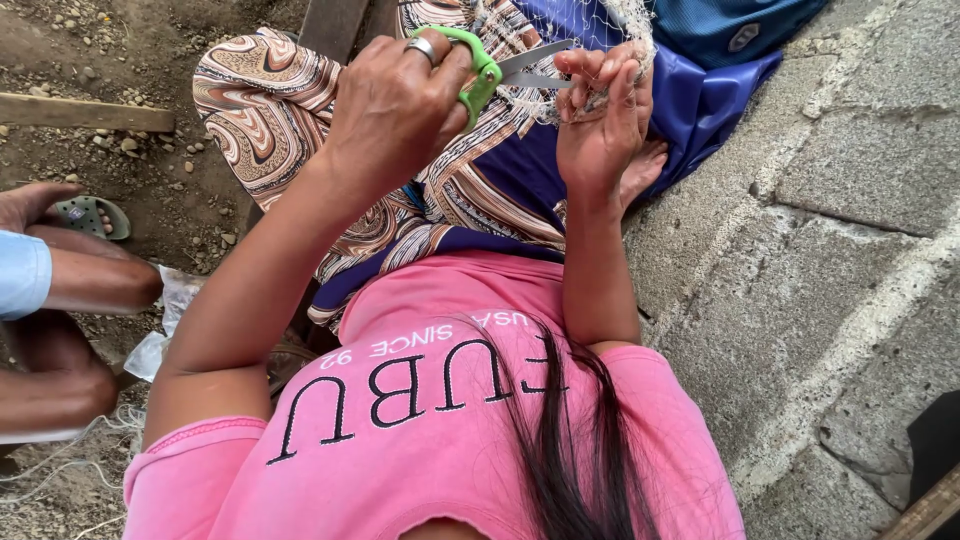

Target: A person is sitting on the floor, using scissors and a small blue tool to repair or assemble a fishing net by cutting and separating the mesh.

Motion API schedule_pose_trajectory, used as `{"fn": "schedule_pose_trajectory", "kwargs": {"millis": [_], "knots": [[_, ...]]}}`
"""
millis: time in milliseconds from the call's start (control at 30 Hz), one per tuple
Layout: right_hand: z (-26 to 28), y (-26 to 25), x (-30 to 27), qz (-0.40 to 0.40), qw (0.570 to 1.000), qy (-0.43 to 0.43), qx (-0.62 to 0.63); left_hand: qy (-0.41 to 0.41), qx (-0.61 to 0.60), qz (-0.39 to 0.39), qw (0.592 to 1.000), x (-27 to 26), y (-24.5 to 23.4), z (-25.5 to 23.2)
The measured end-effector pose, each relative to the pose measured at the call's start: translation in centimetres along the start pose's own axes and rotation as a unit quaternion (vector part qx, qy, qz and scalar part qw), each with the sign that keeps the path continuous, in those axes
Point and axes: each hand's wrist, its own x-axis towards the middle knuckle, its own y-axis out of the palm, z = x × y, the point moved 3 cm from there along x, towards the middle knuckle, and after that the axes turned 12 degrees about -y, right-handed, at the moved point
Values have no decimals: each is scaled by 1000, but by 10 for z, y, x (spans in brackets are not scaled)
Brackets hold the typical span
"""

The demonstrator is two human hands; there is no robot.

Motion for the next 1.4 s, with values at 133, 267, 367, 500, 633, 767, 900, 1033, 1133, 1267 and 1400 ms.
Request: {"fn": "schedule_pose_trajectory", "kwargs": {"millis": [133,267,367,500,633,767,900,1033,1133,1267,1400], "knots": [[5,5,1,17,1000,3,-7,19,13,-47,999,7,-10,-1],[6,7,3,53,998,-37,-11,35,67,-30,997,8,-12,2],[5,9,5,66,996,-55,-13,46,90,-5,995,10,-14,5],[8,14,6,81,993,-87,-11,70,126,0,990,12,-17,6],[9,12,5,75,993,-82,-25,79,140,5,987,12,-17,6],[9,10,5,56,996,-70,-22,79,136,39,987,11,-16,7],[5,4,4,52,996,-69,-5,70,106,87,988,10,-15,7],[10,10,7,60,996,-68,-16,52,71,88,992,6,-9,11],[7,-3,8,9,1000,-7,24,-37,-166,64,983,6,-4,17],[-14,-33,0,-35,933,172,315,-297,-689,155,643,-10,40,14],[-12,-21,-8,-71,798,247,545,-514,-784,130,322,-28,98,-3]]}}
